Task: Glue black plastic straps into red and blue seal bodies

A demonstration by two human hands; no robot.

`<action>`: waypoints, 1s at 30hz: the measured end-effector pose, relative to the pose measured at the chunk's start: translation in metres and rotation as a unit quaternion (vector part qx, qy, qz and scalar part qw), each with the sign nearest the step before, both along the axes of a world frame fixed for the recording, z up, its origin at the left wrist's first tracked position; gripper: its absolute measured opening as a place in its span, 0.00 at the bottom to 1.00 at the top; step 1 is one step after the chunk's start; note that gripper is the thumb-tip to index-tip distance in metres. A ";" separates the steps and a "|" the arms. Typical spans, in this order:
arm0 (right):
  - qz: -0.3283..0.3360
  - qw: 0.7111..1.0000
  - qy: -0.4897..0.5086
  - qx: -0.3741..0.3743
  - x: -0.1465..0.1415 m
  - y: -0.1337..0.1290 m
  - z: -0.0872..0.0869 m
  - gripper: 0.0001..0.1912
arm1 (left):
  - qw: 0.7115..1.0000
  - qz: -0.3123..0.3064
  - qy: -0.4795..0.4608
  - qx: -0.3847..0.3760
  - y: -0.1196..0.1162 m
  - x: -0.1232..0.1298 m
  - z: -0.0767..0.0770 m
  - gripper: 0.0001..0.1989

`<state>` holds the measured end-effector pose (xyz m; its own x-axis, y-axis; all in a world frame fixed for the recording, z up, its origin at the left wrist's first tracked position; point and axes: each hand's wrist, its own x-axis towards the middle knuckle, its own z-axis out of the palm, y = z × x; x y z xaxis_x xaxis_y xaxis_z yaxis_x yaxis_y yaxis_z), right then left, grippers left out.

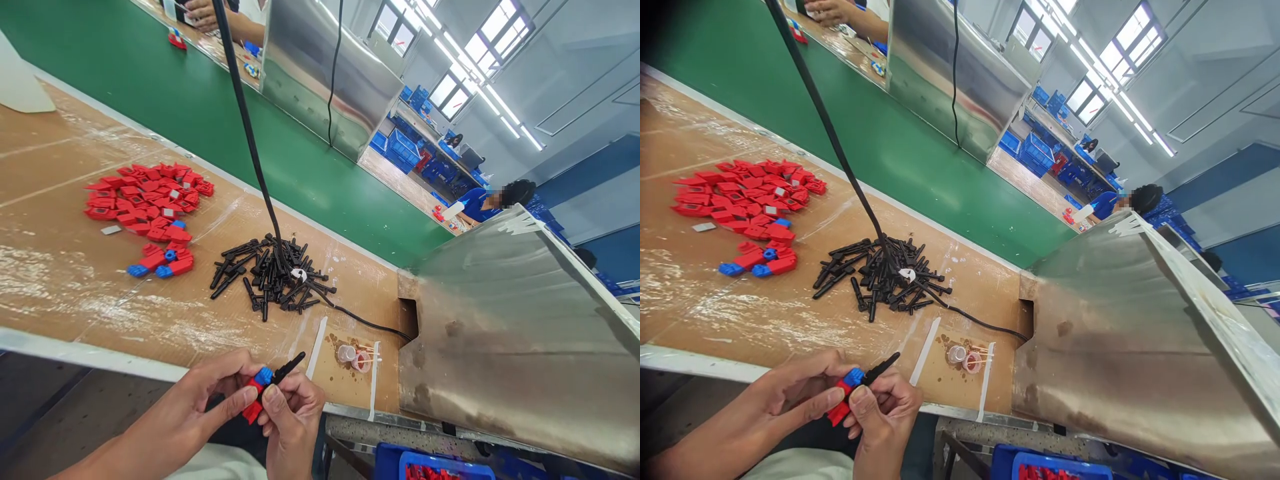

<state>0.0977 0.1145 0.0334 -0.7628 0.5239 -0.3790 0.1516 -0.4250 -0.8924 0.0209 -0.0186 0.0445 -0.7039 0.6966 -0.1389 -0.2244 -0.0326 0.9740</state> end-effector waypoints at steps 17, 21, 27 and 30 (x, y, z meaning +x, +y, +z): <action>0.143 0.968 0.178 0.104 0.030 0.022 0.001 0.24 | 0.974 -0.163 -0.139 0.074 0.018 -0.008 -0.022 0.30; 0.148 0.961 0.187 0.137 0.032 0.023 0.000 0.24 | 0.977 -0.144 -0.140 0.077 0.017 -0.001 -0.022 0.29; 0.063 0.927 0.195 0.314 0.032 0.027 0.002 0.20 | 1.000 0.003 -0.019 0.017 0.004 0.018 -0.015 0.26; 0.020 0.900 0.197 0.389 0.034 0.024 0.002 0.20 | 0.980 0.081 0.174 -0.059 -0.001 0.027 -0.010 0.18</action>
